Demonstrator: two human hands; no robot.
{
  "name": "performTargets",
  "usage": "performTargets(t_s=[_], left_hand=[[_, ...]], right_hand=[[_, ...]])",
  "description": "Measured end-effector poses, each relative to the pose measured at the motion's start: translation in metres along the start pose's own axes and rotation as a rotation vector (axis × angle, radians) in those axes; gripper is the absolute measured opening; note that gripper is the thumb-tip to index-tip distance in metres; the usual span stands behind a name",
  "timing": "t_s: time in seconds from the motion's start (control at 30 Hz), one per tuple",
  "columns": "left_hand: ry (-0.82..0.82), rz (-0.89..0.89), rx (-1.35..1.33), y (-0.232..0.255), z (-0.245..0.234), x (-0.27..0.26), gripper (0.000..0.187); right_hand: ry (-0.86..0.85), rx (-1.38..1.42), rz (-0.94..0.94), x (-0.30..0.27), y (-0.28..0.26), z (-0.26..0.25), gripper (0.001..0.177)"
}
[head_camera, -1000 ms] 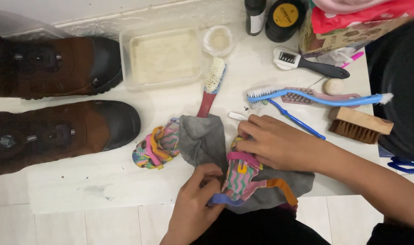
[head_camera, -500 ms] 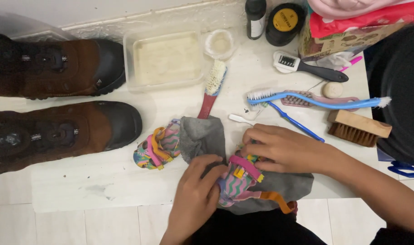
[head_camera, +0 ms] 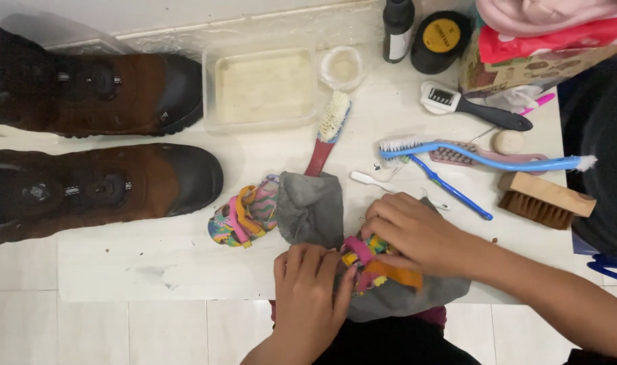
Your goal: Cleaning colorful sandals using a cloth and various brushes at a workstation.
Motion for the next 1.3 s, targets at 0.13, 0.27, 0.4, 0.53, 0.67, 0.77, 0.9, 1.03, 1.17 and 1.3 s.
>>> performTargets(t_s=[0.13,0.27,0.4,0.53,0.67,0.77,0.9,1.03,1.17,1.3], left_hand=[[0.032,-0.114,0.126,0.004,0.007,-0.008,0.024],[0.094,-0.122,0.054,0.011,0.004,-0.002,0.021],[0.075,-0.065,-0.093,0.013,0.0,0.014,0.016],[-0.141,-0.127,-0.301,-0.004,0.017,0.027,0.009],[-0.241,-0.175,-0.378,-0.012,0.022,0.035,0.013],[-0.27,-0.225,-0.486,-0.018,0.021,0.035,0.013],[-0.275,-0.277,-0.592,-0.018,0.013,0.038,0.016],[-0.153,-0.305,-0.603,-0.016,0.009,0.037,0.014],[-0.149,-0.411,-0.846,-0.016,0.002,0.035,0.015],[-0.079,-0.488,-0.88,-0.018,0.004,0.031,0.015]], right_hand=[[0.158,-0.241,-0.057,-0.009,-0.006,0.014,0.032],[0.417,-0.381,-0.062,-0.006,-0.03,0.003,0.032],[0.464,-0.549,0.014,-0.007,-0.042,-0.004,0.025],[0.184,-0.466,0.244,-0.019,-0.027,0.012,0.031],[0.142,-0.262,0.275,-0.023,-0.036,-0.005,0.042],[0.21,-0.178,0.211,-0.029,-0.05,-0.011,0.027],[0.242,-0.061,0.156,-0.036,-0.072,-0.019,0.028],[0.231,0.108,0.242,-0.044,-0.081,-0.015,0.05],[0.265,0.049,0.286,-0.056,-0.083,0.011,0.033],[0.361,0.59,0.571,-0.09,-0.082,0.006,0.024]])
Point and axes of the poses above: each hand's wrist, its own x-axis towards the middle knuckle, its own z-axis out of the palm, y = z × x, the point moved 2 cm from there along x, towards the middle knuckle, and after that the axes turned 2 degrees about -x, right-handed, at the moved point
